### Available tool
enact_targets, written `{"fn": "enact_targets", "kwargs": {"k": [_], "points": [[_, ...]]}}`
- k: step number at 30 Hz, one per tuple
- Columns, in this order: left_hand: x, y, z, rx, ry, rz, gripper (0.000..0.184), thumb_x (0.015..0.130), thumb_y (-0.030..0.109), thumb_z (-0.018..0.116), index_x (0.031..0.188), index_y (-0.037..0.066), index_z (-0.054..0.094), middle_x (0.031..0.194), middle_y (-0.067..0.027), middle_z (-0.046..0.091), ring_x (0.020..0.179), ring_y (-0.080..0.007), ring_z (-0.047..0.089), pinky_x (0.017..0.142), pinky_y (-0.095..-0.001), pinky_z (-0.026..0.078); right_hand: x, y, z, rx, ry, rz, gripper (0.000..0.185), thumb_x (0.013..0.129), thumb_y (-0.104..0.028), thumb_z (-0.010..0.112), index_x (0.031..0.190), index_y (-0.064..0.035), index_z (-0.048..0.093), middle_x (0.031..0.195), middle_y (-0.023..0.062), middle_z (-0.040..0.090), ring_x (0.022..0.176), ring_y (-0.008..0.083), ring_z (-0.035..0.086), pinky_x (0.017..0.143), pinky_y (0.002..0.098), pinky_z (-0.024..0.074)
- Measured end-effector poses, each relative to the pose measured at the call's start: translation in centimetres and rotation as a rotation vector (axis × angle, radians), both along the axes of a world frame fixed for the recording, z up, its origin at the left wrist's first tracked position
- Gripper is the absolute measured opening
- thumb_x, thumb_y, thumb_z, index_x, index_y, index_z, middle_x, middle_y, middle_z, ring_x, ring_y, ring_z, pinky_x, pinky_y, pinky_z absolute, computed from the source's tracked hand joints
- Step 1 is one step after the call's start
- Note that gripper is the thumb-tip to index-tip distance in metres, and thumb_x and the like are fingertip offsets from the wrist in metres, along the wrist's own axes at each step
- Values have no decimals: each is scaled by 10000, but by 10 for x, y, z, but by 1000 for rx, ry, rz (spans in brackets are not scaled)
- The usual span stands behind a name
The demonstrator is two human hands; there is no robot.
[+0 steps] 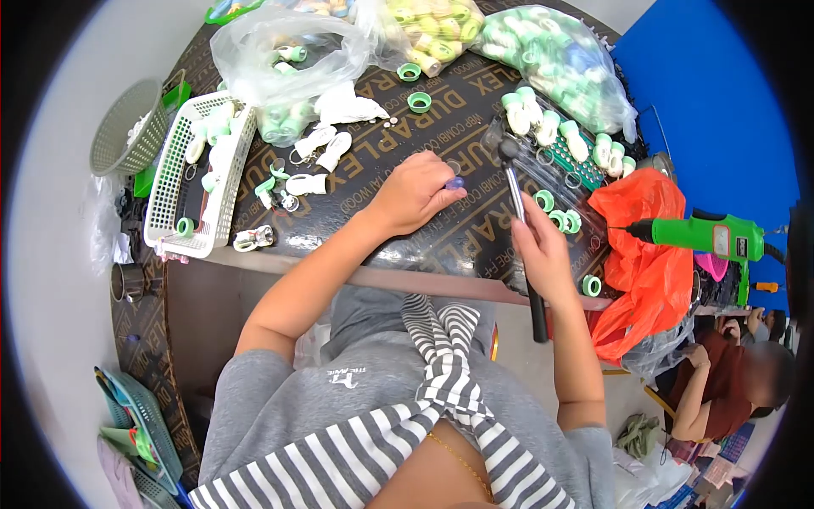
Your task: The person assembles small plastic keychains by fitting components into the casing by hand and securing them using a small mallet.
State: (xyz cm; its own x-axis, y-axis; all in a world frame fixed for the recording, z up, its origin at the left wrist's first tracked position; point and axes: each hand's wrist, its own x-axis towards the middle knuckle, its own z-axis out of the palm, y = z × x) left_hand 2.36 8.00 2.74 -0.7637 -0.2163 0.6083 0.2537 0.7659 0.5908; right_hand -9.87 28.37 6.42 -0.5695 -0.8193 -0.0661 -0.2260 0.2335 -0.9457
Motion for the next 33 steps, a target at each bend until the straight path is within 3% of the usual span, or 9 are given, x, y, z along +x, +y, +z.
{"fn": "enact_targets", "kwargs": {"k": [2, 5, 9, 17, 25, 29, 30, 32, 33], "points": [[2, 0, 1, -7, -52, 18, 235, 847, 247, 603, 760, 35, 548, 728, -106, 541, 736, -306, 516, 688, -385, 430, 14, 11, 33, -11, 4, 74, 409, 899, -63, 523, 1294, 7, 445, 781, -12, 510, 623, 45, 410, 567, 181, 368], [0, 1, 3, -25, -77, 38, 240, 845, 241, 601, 742, 36, 528, 712, -103, 530, 727, -306, 515, 663, -384, 431, 29, 17, 62, 35, 186, 129, 453, 867, -23, 535, 1310, 6, 445, 794, 76, 579, 624, 86, 492, 580, 232, 416], [-1, 2, 1, -22, -9, 70, 278, 814, 258, 627, 699, 39, 500, 677, -101, 513, 694, -299, 511, 609, -390, 428, 36, 11, 73, -81, 455, 226, 486, 837, 3, 554, 1309, 23, 441, 909, 183, 639, 681, 261, 616, 658, 312, 477], [3, 7, 6, -45, -34, 133, 258, 801, 263, 639, 709, 55, 518, 671, -91, 522, 675, -286, 519, 576, -394, 432, 47, -4, 73, -59, 630, 266, 486, 829, 37, 557, 1300, 44, 442, 813, 169, 605, 689, 297, 601, 618, 347, 480], [0, 9, -3, -72, 54, 141, 248, 808, 273, 635, 751, 47, 552, 659, -96, 522, 651, -295, 515, 567, -398, 430, 44, -3, 83, -84, 671, 233, 460, 842, 35, 547, 1285, 86, 435, 1050, 211, 616, 767, 290, 634, 696, 336, 496], [-1, 8, -7, -69, 14, 147, 258, 814, 266, 630, 752, 32, 539, 667, -115, 541, 688, -323, 553, 637, -406, 471, 38, -3, 91, -236, 786, 148, 450, 860, 17, 536, 1290, 87, 427, 1164, 227, 580, 812, 291, 644, 715, 329, 500], [-4, 6, -8, -87, 74, 147, 252, 813, 257, 633, 753, 31, 539, 670, -118, 549, 694, -327, 565, 683, -404, 488, 44, 5, 105, -82, 562, 25, 457, 859, 17, 537, 1298, 78, 425, 1166, 220, 582, 809, 285, 645, 716, 329, 499], [-2, 8, -9, -102, 129, 144, 246, 813, 249, 636, 754, 30, 540, 672, -122, 557, 700, -332, 578, 730, -401, 504, 41, -1, 93, -226, 786, 143, 445, 864, 8, 537, 1290, 79, 431, 1172, 224, 576, 834, 299, 642, 739, 330, 496], [-1, 10, -6, -114, 119, 187, 242, 809, 239, 641, 751, 29, 537, 674, -123, 560, 702, -336, 584, 765, -403, 507, 49, -1, 93, 145, 555, 252, 427, 874, -8, 535, 1282, 77, 439, 1161, 227, 578, 856, 316, 636, 753, 335, 494]]}}
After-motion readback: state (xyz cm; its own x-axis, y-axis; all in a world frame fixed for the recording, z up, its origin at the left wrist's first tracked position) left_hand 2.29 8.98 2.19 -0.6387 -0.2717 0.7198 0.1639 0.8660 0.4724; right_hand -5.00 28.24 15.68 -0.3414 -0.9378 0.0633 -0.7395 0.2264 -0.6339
